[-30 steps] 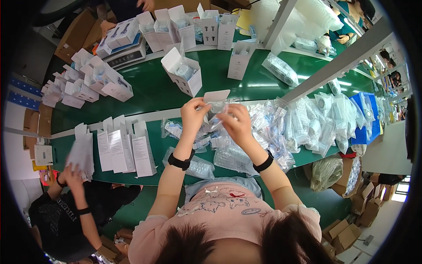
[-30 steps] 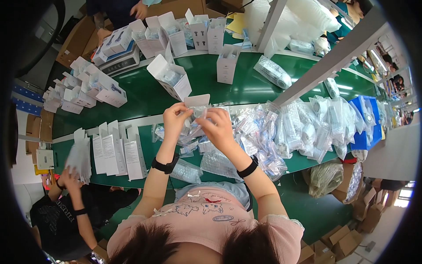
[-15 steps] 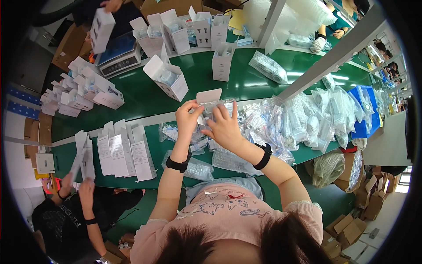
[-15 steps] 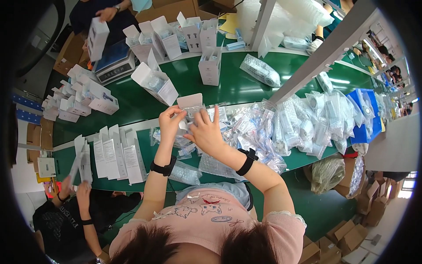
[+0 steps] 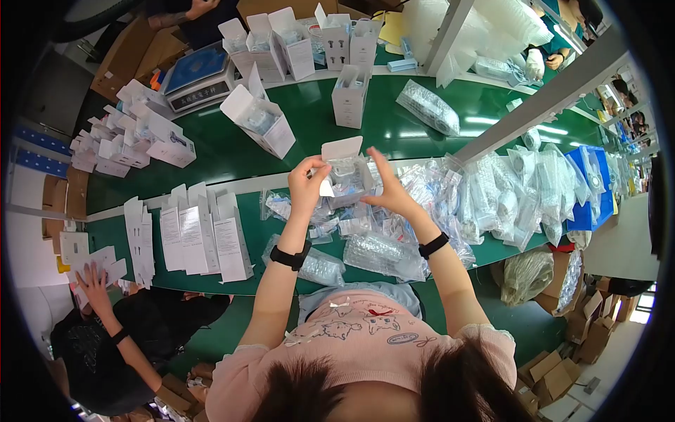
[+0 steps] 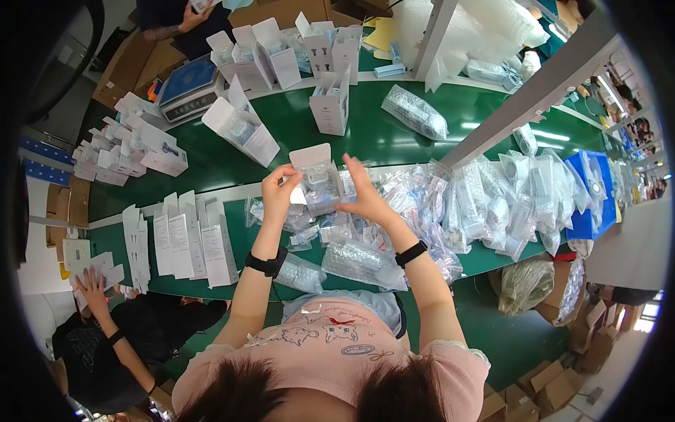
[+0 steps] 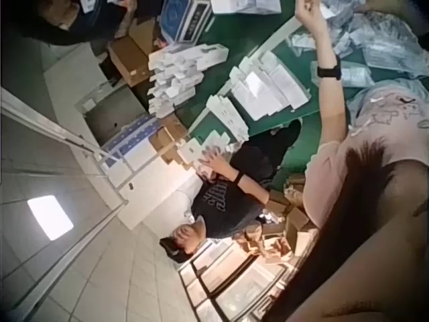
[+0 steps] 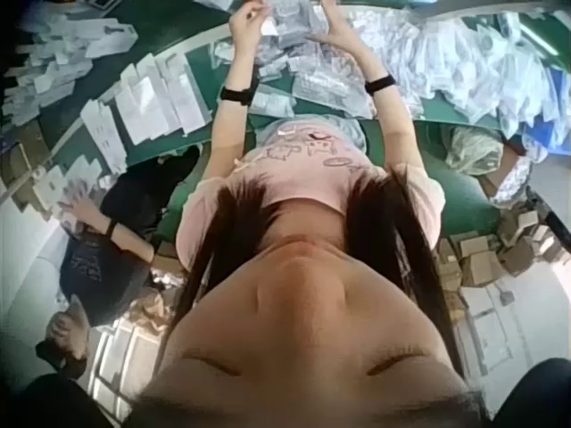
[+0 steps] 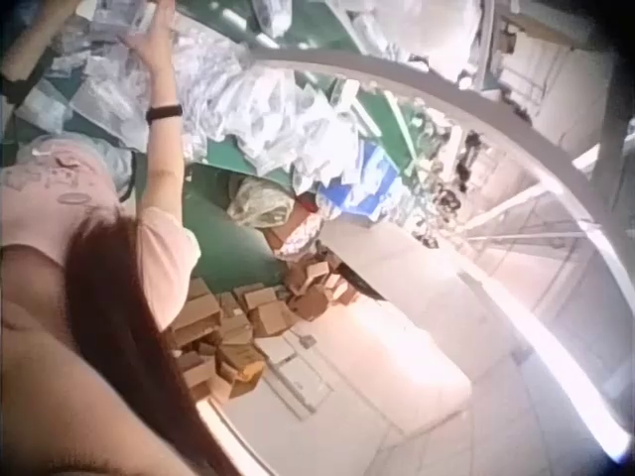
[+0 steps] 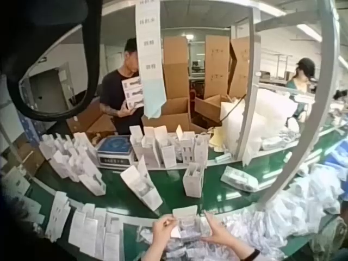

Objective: Pack products into plastic bags and then place them into white cardboard boxes at an assembly line.

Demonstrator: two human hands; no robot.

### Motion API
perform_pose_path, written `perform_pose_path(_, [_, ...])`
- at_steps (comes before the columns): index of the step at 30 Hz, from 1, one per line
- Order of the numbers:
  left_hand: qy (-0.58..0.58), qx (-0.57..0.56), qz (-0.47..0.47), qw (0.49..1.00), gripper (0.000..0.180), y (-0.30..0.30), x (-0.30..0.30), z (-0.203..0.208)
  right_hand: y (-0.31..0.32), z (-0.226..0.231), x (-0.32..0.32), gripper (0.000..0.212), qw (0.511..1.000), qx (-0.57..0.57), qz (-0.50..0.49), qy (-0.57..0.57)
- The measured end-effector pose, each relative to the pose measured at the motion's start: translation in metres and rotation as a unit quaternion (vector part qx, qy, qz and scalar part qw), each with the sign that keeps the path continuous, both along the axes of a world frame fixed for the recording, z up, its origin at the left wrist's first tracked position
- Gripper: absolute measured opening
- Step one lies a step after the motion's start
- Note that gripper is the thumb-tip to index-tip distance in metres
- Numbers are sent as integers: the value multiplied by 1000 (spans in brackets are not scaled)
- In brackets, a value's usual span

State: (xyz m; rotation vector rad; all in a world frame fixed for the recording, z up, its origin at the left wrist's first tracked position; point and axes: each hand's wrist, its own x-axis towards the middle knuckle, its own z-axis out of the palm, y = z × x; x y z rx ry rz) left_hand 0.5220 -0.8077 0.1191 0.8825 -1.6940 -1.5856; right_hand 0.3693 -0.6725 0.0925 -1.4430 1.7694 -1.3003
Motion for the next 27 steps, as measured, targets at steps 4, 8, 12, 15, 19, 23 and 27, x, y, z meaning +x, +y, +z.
perform_pose_path(4, [1,11,-27,1000,6,2,13,-11,-9,-8,11,91,989,22,96,-110])
perform_pose_path(8, [-17,38,-51,998,6,9,34,-10,-10,-5,20,90,992,59,94,-65])
perform_pose_path(12, [58,-18,-71,996,9,13,37,-6,-10,-7,22,86,994,16,104,-14])
perform_pose_path(15, [50,-51,-86,994,18,11,38,-3,-7,-2,28,84,997,34,68,-30])
perform_pose_path(19, [93,2,-3,996,36,18,52,6,-1,-2,11,74,984,33,-80,-158])
perform_pose_path(23, [-169,-85,-22,982,53,5,119,-2,-16,13,-68,42,913,-195,-324,-153])
perform_pose_path(27, [-385,-219,-206,872,63,38,158,-4,-60,25,-157,69,761,-403,-471,-192])
